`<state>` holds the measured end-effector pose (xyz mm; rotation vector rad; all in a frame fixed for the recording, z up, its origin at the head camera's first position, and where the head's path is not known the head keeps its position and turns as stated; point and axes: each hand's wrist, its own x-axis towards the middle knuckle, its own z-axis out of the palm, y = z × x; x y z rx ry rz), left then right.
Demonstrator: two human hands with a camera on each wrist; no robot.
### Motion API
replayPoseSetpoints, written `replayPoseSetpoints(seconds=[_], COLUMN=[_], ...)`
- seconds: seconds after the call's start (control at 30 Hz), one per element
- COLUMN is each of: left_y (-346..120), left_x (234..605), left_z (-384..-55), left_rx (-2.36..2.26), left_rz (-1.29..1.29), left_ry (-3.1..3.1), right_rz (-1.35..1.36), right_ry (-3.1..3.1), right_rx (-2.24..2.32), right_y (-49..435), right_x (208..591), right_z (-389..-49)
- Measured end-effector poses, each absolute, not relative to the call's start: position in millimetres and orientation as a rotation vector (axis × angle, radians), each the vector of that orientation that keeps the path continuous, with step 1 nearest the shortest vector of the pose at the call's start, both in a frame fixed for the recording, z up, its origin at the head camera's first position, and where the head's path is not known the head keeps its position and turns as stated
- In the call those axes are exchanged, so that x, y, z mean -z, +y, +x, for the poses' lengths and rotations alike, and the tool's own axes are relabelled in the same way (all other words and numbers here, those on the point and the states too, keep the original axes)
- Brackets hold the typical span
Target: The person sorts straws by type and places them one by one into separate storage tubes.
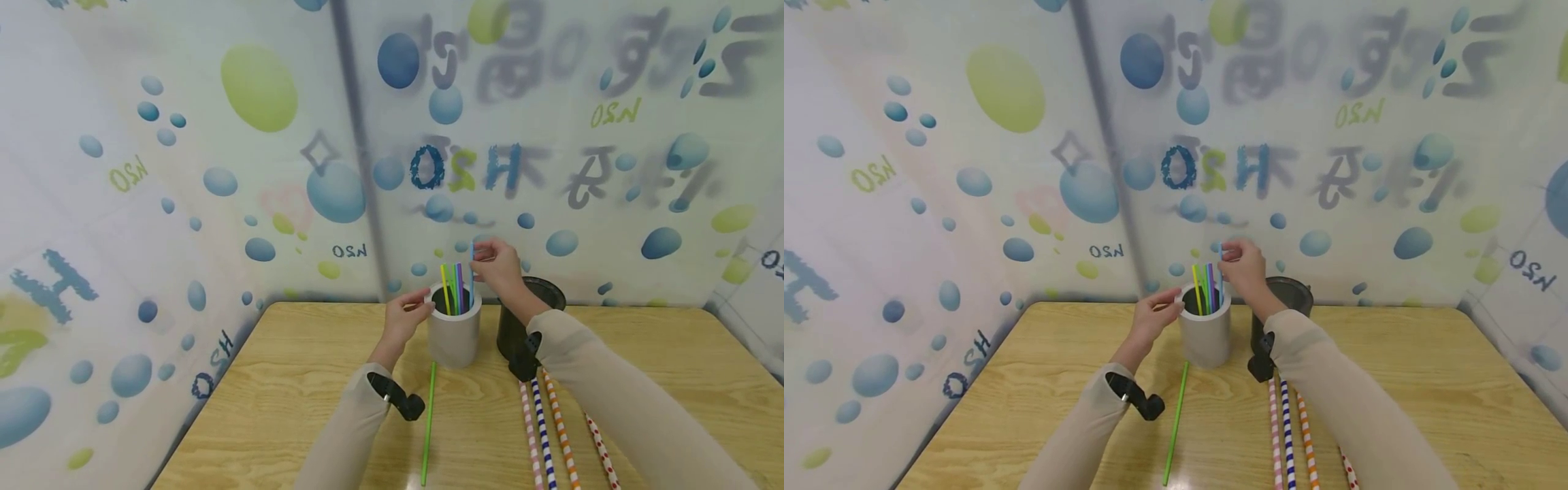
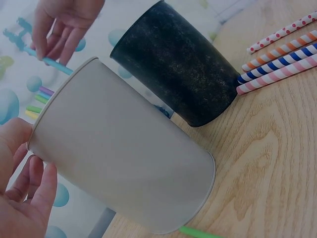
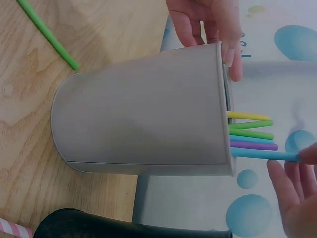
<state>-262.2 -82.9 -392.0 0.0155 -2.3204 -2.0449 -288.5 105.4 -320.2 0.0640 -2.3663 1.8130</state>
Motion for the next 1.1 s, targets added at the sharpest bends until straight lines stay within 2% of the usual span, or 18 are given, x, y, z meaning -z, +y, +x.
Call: replayPoseSetpoints(seconds=[0.4, 1.1], left_y=[-82.3, -82.6], left_x=[382.8, 392.9], left_z=[-255.0, -262.8], left_rx=[2.064, 2.076], left_rz=[-0.004, -0.021], left_ry=[-2.319, -2.296], right_rz=[-0.112, -0.155], right_ry=[-2.591, -2.703], right_rx=[-1.813, -1.736], right_y=[99.8, 89.3], right_x=[328.8, 326.3], right_z=[-293.2, -289.3])
